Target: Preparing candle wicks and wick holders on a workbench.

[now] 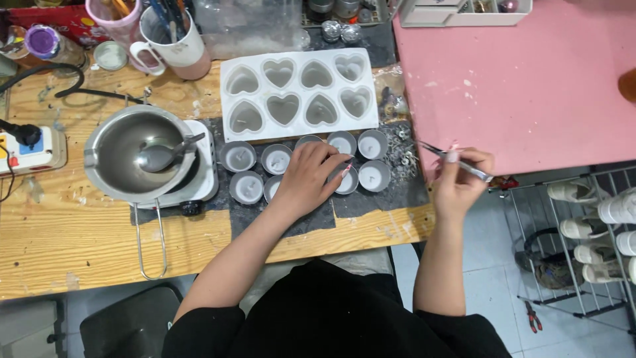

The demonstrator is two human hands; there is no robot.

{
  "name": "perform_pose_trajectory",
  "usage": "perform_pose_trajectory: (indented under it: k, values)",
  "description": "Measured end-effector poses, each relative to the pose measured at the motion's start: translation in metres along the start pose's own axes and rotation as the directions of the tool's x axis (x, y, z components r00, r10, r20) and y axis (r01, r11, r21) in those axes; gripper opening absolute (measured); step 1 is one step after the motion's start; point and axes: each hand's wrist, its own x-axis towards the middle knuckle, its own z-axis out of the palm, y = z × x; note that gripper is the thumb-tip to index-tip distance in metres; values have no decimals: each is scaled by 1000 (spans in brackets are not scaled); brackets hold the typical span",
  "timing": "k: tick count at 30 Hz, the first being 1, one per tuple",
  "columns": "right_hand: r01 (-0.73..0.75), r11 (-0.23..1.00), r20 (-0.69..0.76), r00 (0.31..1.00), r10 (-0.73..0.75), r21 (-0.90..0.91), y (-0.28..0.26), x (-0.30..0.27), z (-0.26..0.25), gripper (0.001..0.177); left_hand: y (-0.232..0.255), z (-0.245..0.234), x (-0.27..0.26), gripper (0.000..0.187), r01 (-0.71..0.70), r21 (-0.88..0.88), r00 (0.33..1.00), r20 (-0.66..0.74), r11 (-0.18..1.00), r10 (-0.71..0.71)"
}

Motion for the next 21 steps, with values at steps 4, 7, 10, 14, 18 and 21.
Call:
perform_pose_trajectory:
  k: [4, 7, 10, 14, 18, 21]
  values:
    - [-28, 994, -42, 999, 23, -110, 7, -18, 7, 22, 11, 10, 9, 38, -41, -4, 999, 1, 999, 41]
    - [-45, 987, -27, 999, 41, -152, 14, -25, 9, 20, 20, 21, 26, 35, -26, -36, 999, 34, 999, 27]
    - [2, 967, 40, 999, 8, -255, 2, -23, 19, 13, 22, 40, 50, 32, -89, 50, 996, 20, 995, 88]
    - [111, 889, 90, 993, -79, -445, -8, -19, 24, 11, 19, 79, 92, 25, -126, 194, 991, 72, 973, 114]
    - [253, 805, 147, 967, -206, -537, -10, -18, 21, 16, 8, 128, 125, 19, -109, 347, 987, 152, 932, 59]
    - [291, 759, 167, 957, -238, -582, -12, -15, 20, 16, 0, 150, 139, 15, -138, 376, 987, 127, 916, 97]
